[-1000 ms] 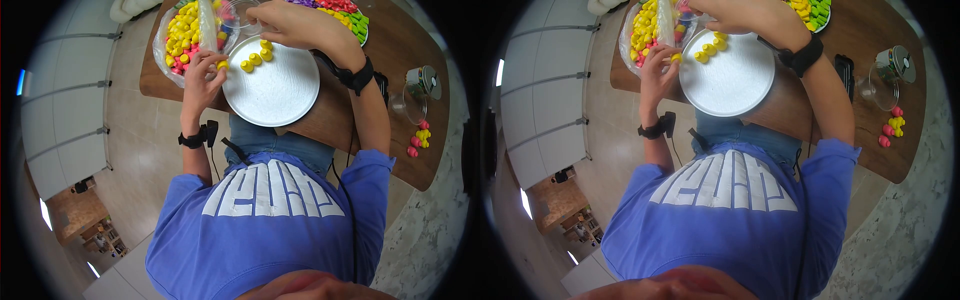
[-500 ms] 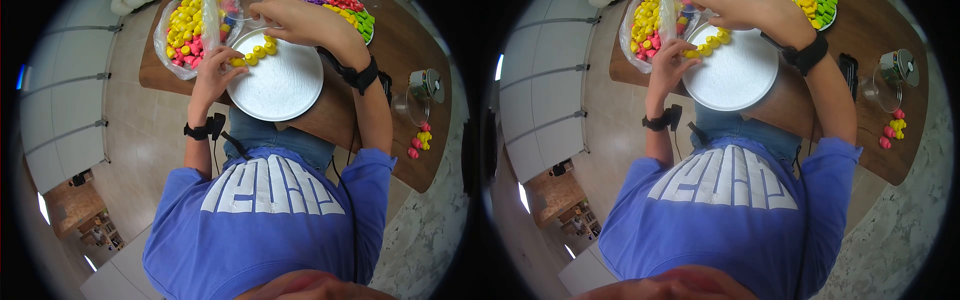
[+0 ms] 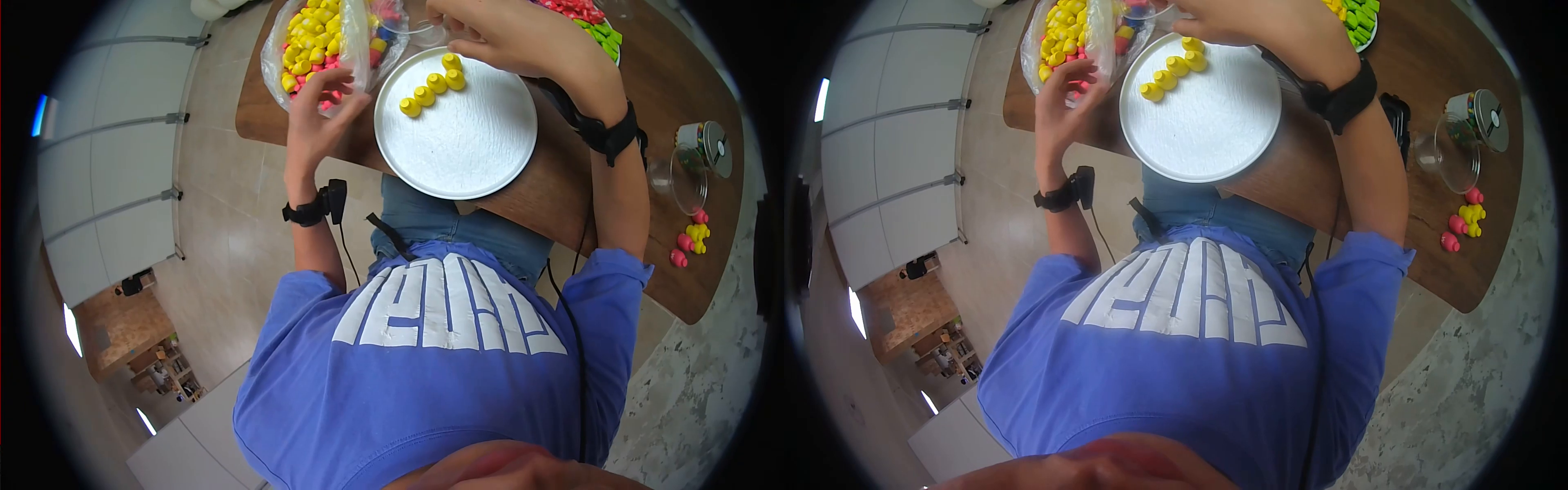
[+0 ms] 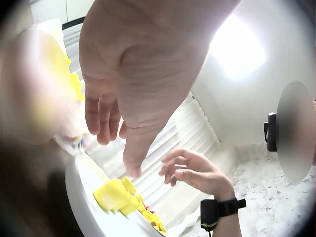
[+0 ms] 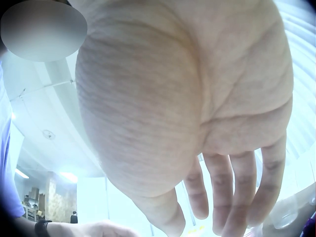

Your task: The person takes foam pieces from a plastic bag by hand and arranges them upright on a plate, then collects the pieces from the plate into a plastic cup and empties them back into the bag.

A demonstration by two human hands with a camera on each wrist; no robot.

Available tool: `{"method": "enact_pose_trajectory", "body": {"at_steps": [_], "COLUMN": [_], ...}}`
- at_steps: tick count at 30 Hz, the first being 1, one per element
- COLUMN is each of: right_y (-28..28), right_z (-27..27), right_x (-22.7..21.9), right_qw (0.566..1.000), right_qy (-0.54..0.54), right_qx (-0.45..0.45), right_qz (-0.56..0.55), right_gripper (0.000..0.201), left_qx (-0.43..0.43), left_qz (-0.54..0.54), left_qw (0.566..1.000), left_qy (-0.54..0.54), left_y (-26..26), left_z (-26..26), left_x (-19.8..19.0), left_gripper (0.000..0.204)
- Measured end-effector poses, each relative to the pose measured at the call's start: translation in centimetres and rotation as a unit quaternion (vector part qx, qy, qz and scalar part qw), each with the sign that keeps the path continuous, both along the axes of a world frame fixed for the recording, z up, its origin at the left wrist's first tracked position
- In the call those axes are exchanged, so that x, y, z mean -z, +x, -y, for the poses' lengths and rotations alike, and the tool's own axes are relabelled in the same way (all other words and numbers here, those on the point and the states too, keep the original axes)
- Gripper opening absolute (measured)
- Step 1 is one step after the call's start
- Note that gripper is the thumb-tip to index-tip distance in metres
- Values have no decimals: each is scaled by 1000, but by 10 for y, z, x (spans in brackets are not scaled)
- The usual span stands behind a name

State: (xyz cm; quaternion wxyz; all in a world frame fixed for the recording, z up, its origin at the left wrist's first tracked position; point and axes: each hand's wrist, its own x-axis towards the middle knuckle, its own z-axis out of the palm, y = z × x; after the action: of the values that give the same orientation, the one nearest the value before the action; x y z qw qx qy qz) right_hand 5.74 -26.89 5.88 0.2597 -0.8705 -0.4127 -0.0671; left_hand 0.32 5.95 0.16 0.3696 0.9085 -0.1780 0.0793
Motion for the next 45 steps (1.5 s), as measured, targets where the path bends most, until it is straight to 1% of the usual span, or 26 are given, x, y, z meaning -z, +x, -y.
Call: {"method": "enact_pose_trajectory", "body": {"at_steps": [2,3,4,6,7,9,10,12,16,18,19,20,21,22,23,24,26,29,32,34,38,40,41,43,44,45], "right_y": [0,0,-1,-2,-3,-3,-3,-6,-10,-8,-7,-6,-6,-5,-5,-4,-5,-7,-10,-13,-8,-10,-10,-9,-9,-9], "right_z": [0,-1,-1,0,0,0,0,1,2,3,3,4,4,3,3,3,2,4,4,2,2,4,4,3,3,4], "right_x": [-7,-12,-15,-13,-11,-10,-10,-10,-11,-10,-9,-10,-12,-14,-16,-17,-17,-15,-24,-32,-22,-19,-20,-22,-22,-21], "right_qw": [1000,1000,998,999,999,1000,1000,1000,1000,1000,1000,1000,1000,999,999,999,998,1000,999,996,997,1000,1000,998,998,998], "right_qy": [1,-21,-44,-30,-17,-18,-20,-13,-2,-3,-5,-5,-18,-30,-30,-33,-36,6,-22,-47,-53,-12,-12,-39,-39,-31], "right_qx": [4,14,23,18,13,15,15,14,20,20,17,19,24,26,25,25,25,22,21,36,27,23,25,40,40,33], "right_qz": [4,-18,-41,-31,-24,-16,-10,-7,-14,-7,1,-2,-12,-21,-22,-29,-36,3,-18,-63,-58,-9,-10,-40,-41,-33], "right_gripper": [27,26,24,23,22,23,23,23,24,25,25,25,25,26,26,25,25,23,23,24,24,24,24,25,25,24], "left_qx": [-95,-127,-127,-175,-173,-131,-130,-172,-206,-247,-244,-241,-174,-106,-75,-77,7,24,29,23,28,35,36,61,61,70], "left_qz": [5,36,37,99,101,200,201,117,70,91,34,31,-5,-40,-92,-93,-127,-133,-141,-192,-154,-43,-44,-44,-44,-67], "left_qw": [995,991,991,974,974,938,938,956,962,963,969,970,980,974,966,966,962,963,962,949,951,994,994,997,997,991], "left_qy": [-19,22,23,104,104,250,249,205,162,51,9,9,-93,-194,-229,-229,-240,-231,-232,-251,-268,-97,-97,-29,-29,-89], "left_y": [6,11,15,25,29,37,40,42,39,31,20,17,14,10,5,3,-2,-2,-4,-1,1,2,3,6,5,5], "left_z": [-20,-32,-41,-54,-60,-64,-63,-59,-45,-32,-18,-13,-11,-8,-4,-1,3,8,18,21,35,39,39,36,37,39], "left_x": [5,13,20,33,39,46,47,47,34,27,10,8,8,7,3,6,12,21,25,28,24,20,21,23,26,30], "left_gripper": [32,28,28,30,30,33,33,32,30,32,33,33,32,32,27,27,27,25,24,27,36,35,35,37,37,35]}}
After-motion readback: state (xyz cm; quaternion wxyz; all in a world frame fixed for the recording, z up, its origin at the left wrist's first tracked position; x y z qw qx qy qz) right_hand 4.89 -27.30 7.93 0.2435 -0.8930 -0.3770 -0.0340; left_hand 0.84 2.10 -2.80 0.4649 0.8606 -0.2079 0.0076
